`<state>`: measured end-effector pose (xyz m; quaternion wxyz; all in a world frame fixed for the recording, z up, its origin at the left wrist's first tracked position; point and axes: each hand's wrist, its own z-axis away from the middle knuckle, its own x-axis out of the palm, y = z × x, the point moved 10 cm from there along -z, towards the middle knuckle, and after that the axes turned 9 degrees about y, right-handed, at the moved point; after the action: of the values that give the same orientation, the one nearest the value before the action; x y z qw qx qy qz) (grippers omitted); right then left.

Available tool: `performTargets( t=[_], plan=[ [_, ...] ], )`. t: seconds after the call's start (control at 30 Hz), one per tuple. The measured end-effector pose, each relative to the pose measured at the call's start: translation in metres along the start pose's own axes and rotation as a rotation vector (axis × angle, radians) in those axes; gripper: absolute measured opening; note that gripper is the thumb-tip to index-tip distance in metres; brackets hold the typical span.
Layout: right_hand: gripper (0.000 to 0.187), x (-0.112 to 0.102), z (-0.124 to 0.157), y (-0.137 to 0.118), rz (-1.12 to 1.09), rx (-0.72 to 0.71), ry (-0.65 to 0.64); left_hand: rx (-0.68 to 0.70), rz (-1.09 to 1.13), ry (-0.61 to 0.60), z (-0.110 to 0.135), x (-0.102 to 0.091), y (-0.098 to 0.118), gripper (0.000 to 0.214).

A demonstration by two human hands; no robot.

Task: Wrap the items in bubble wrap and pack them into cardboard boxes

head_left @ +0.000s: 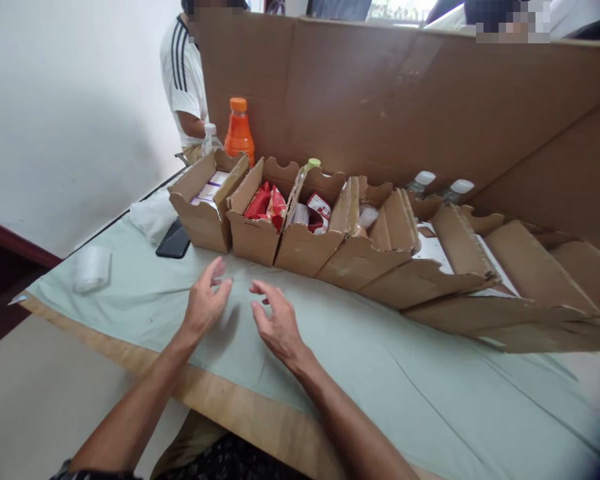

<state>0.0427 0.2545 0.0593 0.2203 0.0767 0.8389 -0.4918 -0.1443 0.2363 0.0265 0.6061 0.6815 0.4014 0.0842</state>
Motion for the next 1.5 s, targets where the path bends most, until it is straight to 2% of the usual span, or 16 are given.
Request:
performTargets(
  t=[0.1,0.2,0.3,0.37,0.47,0.57,0.7,0.77,0.83,0.93,1.03,1.1,1.23,1.3,1.4,1.5],
  plan=[
    [0.059,0.018,-0.054,-0.048,0.037,-0.066,-0.101,-0.047,-0.03,-0.043,0.045,-0.036,-0.019,0.049],
    [0.071,0.052,-0.113,-0.081,0.337,-0.125,-0.247,-0.086,-0.055,-0.02,0.073,-0.077,-0.034,0.043],
    [0.054,0.077,-0.157,-0.088,0.585,-0.106,-0.302,-0.157,-0.069,0.033,0.083,-0.117,-0.049,0.044],
    [0.037,0.086,-0.169,-0.088,0.634,-0.089,-0.298,-0.221,-0.065,0.094,0.085,-0.143,-0.059,0.045],
    [0.034,0.089,-0.157,-0.094,0.608,-0.113,-0.295,-0.29,-0.041,0.168,0.086,-0.17,-0.07,0.047],
    [0.029,0.079,-0.113,-0.106,0.545,-0.158,-0.346,-0.305,0.001,0.242,0.084,-0.186,-0.076,0.052],
    [0.025,0.028,-0.037,-0.114,0.415,-0.183,-0.425,-0.265,0.092,0.299,0.081,-0.191,-0.075,0.058],
    [0.028,-0.017,-0.011,-0.105,0.319,-0.145,-0.41,-0.223,0.141,0.269,0.08,-0.184,-0.069,0.069],
    [0.029,-0.073,0.002,-0.084,0.197,-0.043,-0.299,-0.166,0.174,0.183,0.083,-0.167,-0.057,0.085],
    [0.031,-0.156,0.025,-0.037,0.251,0.102,-0.088,-0.063,0.176,-0.084,0.102,-0.122,-0.029,0.098],
    [0.043,-0.216,0.072,0.007,0.193,0.318,0.158,0.038,0.137,-0.321,0.135,-0.076,-0.005,0.088],
    [0.061,-0.226,0.113,0.025,0.07,0.433,0.25,0.059,0.106,-0.331,0.151,-0.059,-0.001,0.076],
    [0.07,-0.195,0.162,0.028,-0.018,0.406,0.173,0.069,0.113,-0.261,0.157,-0.038,0.001,0.061],
    [0.061,-0.192,0.161,0.028,-0.004,0.352,0.203,0.118,0.131,-0.274,0.145,-0.019,0.014,0.059],
    [0.051,-0.212,0.137,0.04,0.021,0.324,0.329,0.202,0.177,-0.338,0.115,0.027,0.048,0.059],
    [0.061,-0.234,0.11,0.056,-0.009,0.289,0.467,0.251,0.138,-0.324,0.086,0.067,0.073,0.062]
  ],
)
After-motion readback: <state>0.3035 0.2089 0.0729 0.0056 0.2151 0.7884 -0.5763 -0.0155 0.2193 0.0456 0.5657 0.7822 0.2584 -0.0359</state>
